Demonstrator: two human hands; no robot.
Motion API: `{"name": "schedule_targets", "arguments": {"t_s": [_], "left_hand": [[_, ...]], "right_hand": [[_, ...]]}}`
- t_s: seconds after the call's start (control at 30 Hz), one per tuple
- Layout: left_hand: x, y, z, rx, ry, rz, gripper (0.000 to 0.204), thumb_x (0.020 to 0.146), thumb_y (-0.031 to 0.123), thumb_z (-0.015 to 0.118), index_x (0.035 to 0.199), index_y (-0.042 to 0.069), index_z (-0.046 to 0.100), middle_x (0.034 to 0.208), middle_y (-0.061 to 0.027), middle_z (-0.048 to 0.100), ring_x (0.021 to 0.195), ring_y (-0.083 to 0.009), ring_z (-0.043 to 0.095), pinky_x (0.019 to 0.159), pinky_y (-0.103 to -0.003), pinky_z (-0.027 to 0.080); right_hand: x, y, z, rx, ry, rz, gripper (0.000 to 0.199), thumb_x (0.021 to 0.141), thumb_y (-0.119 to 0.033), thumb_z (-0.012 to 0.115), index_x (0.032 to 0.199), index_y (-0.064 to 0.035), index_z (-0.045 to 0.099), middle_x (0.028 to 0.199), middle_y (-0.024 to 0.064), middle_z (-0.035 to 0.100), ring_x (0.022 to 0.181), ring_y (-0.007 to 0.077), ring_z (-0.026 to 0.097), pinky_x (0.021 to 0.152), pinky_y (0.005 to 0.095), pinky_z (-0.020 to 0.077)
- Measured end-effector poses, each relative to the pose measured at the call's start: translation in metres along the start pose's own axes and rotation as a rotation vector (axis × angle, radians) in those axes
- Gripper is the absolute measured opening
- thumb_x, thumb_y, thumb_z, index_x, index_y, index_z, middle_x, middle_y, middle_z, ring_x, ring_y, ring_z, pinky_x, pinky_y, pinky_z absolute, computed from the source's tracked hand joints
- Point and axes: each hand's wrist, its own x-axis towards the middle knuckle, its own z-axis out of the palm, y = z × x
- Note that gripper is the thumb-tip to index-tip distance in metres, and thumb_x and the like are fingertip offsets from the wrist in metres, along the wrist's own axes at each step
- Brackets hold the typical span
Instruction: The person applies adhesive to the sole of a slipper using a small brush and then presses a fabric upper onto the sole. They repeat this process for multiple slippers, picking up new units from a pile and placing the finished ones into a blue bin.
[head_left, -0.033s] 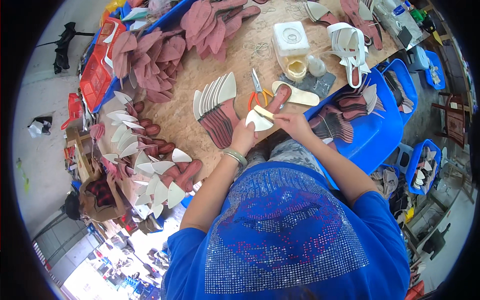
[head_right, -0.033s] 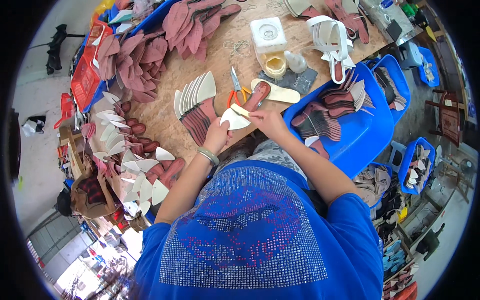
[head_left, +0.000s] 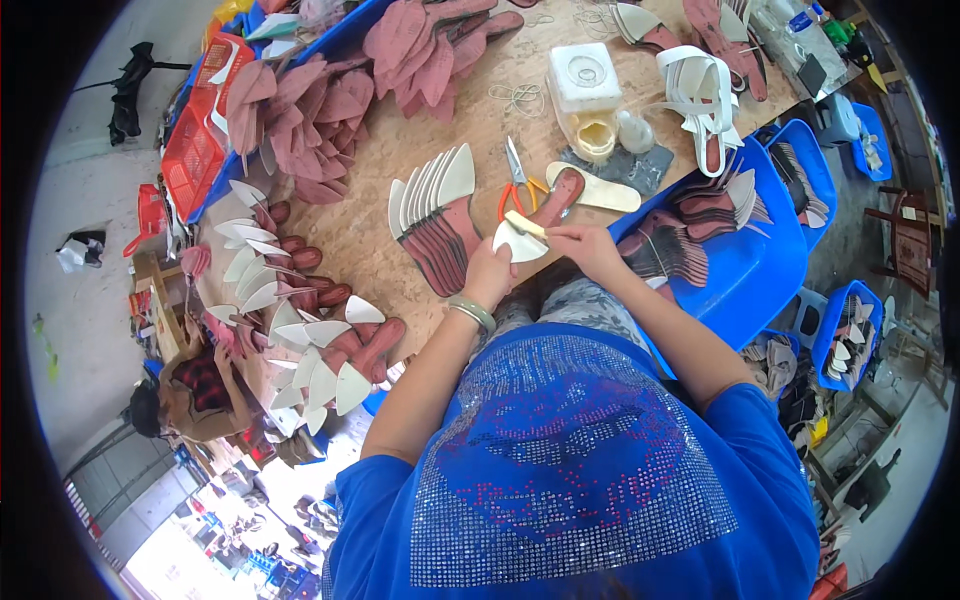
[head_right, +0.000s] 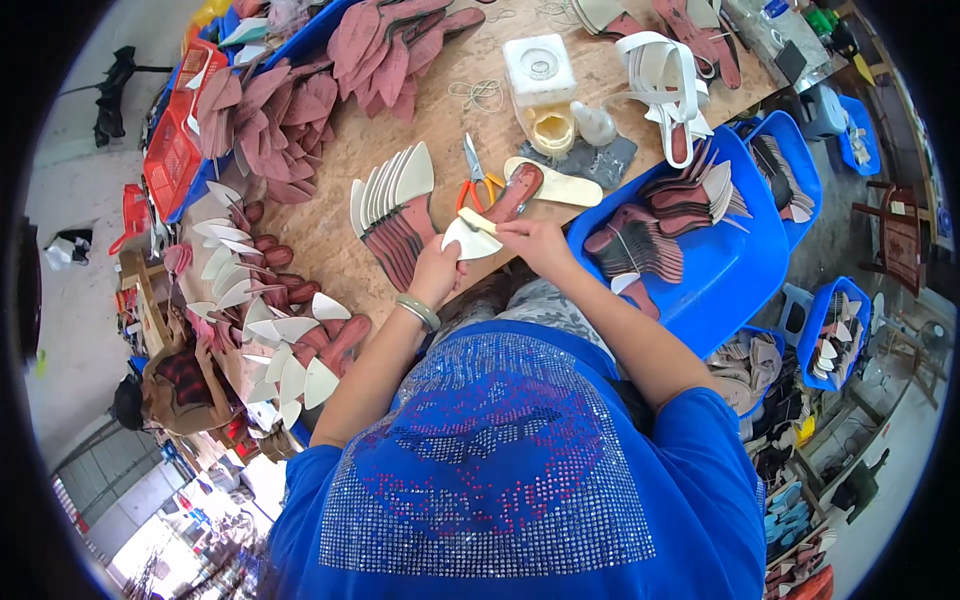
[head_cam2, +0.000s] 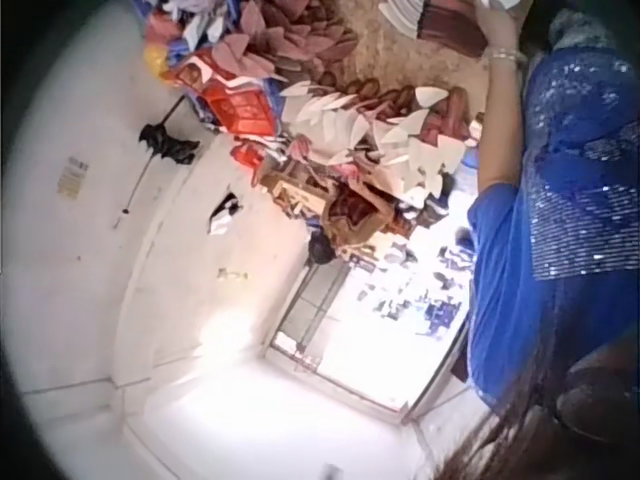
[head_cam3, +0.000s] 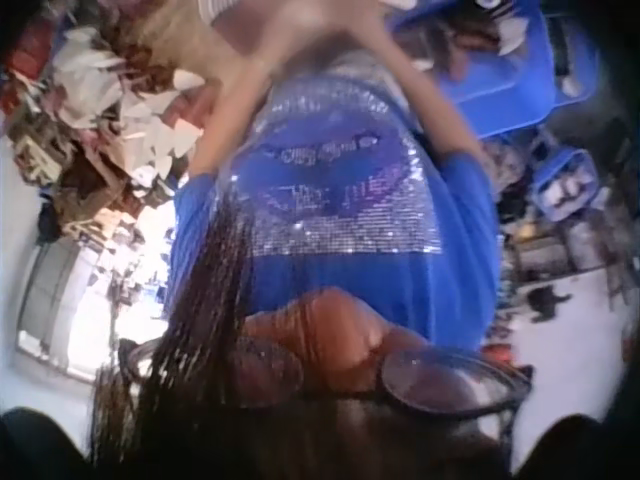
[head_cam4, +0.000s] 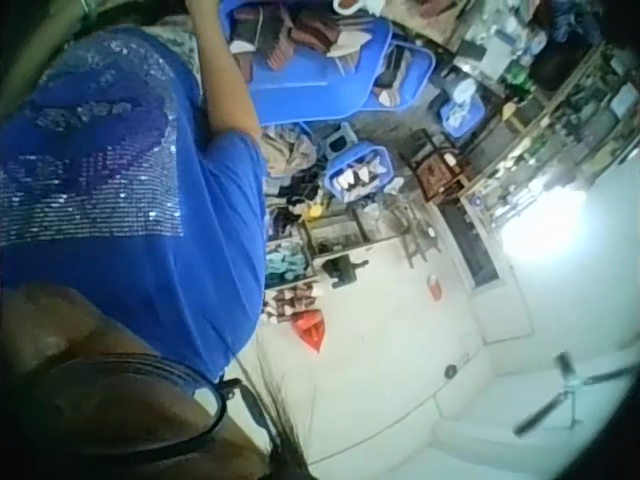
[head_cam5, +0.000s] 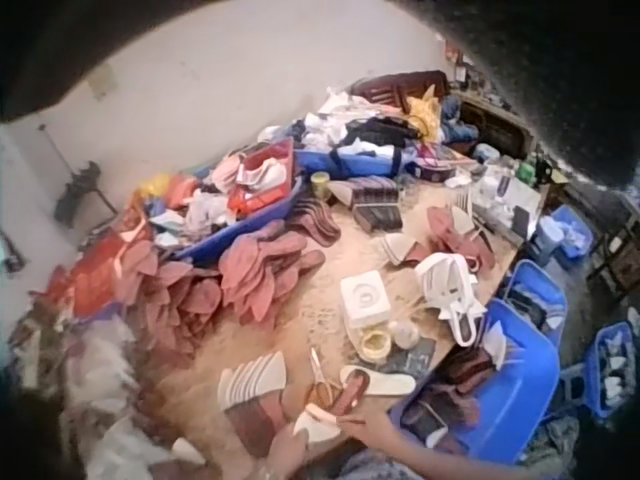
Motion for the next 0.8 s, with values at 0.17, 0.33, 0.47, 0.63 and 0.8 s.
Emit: {"name": "schedule_targets", "arguments": {"t_s": [0.17, 0.33, 0.47, 0.63, 0.8], "left_hand": [[0.005, -0.008, -0.002, -0.011, 0.004, 0.007, 0.018, 0.09, 0.018, 0.042, 0.095, 0.001, 0.05, 0.059, -0.0024, 0.048, 0.04, -0.0094, 0.04, 0.036, -0.025, 0.034], [0.011, -0.019, -0.007, -0.029, 0.01, 0.049, 0.017, 0.09, 0.017, 0.042, 0.094, 0.002, 0.049, 0.059, -0.0024, 0.048, 0.04, -0.0091, 0.039, 0.036, -0.025, 0.033], [0.001, -0.005, -0.004, -0.046, -0.002, 0.01, 0.017, 0.09, 0.017, 0.043, 0.093, 0.002, 0.05, 0.06, -0.0025, 0.048, 0.041, -0.0088, 0.039, 0.037, -0.025, 0.033], [-0.003, -0.001, -0.005, -0.144, -0.02, -0.041, 0.017, 0.09, 0.018, 0.043, 0.091, 0.002, 0.05, 0.061, -0.0017, 0.048, 0.044, -0.0081, 0.039, 0.039, -0.024, 0.033], [-0.006, -0.005, -0.006, -0.256, -0.065, -0.062, 0.017, 0.091, 0.02, 0.044, 0.091, 0.003, 0.05, 0.061, -0.0004, 0.048, 0.044, -0.0074, 0.038, 0.039, -0.024, 0.032]], "right_hand": [[0.006, -0.003, -0.007, 0.002, -0.034, 0.176, 0.021, 0.081, -0.019, 0.065, 0.096, -0.0065, 0.071, 0.084, 0.0135, 0.069, 0.072, 0.0198, 0.066, 0.067, 0.0316, 0.0505], [0.025, 0.03, -0.045, -0.57, 0.201, -0.285, 0.017, 0.078, -0.022, 0.064, 0.091, -0.0146, 0.072, 0.082, 0.0162, 0.066, 0.071, 0.0324, 0.064, 0.062, 0.0396, 0.0517], [0.044, 0.043, -0.069, -0.621, 0.274, -0.265, 0.017, 0.079, -0.022, 0.063, 0.092, -0.0135, 0.071, 0.083, 0.0165, 0.066, 0.072, 0.0327, 0.064, 0.064, 0.0405, 0.0516], [0.037, 0.051, -0.081, -0.652, 0.272, -0.186, 0.02, 0.081, -0.023, 0.063, 0.095, -0.011, 0.07, 0.084, 0.0179, 0.066, 0.074, 0.0334, 0.064, 0.065, 0.0407, 0.0515], [-0.01, 0.05, -0.07, -0.554, 0.249, -0.199, 0.019, 0.08, -0.019, 0.065, 0.094, -0.0068, 0.07, 0.083, 0.0173, 0.066, 0.073, 0.032, 0.065, 0.066, 0.0387, 0.0522]]}}
